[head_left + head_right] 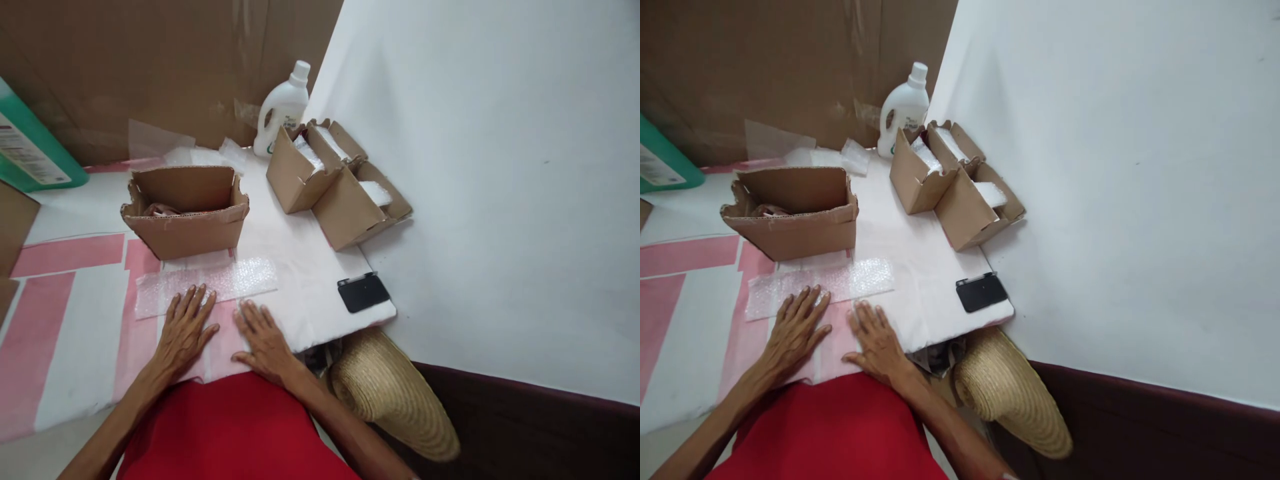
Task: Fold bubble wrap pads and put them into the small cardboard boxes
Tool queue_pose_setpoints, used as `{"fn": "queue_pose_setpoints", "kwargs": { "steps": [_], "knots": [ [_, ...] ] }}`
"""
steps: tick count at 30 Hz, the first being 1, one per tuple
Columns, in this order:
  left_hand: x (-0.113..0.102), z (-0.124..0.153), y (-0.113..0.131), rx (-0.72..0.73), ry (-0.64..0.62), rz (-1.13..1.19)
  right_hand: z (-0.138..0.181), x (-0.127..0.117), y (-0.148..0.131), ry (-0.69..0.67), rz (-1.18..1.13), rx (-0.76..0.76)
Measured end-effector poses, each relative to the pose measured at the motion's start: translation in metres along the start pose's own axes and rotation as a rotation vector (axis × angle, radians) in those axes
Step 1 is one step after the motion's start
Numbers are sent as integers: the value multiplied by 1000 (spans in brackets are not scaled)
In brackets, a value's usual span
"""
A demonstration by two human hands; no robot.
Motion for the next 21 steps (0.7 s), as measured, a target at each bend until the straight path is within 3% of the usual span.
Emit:
{"fn": "queue_pose_setpoints", "kwargs": {
  "steps": [4, 7, 11, 17, 21],
  "knots": [
    [-6, -5, -4, 23, 19, -13, -5, -21, 21, 58, 21, 177],
    [-6, -9, -10, 27, 74, -26, -47, -30, 13, 125, -3, 55],
    [-6, -9, -29, -1, 158, -63, -98, -24, -11, 188, 61, -82],
    [-1, -4, -49, -110, 69, -69, -112, -28, -36, 308, 220, -153],
    [6, -3, -51, -79, 108, -59, -122, -17, -27, 187, 77, -143]
  ]
}}
Point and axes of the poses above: each hand's wrist, its own z-axis away from the middle knuckle, its own x-axis out of the palm, y = z × x, the point moved 2 cm from there along -z, towards the middle knuckle, and after that the axes turned 13 degrees about -x, right-handed, at the moved point
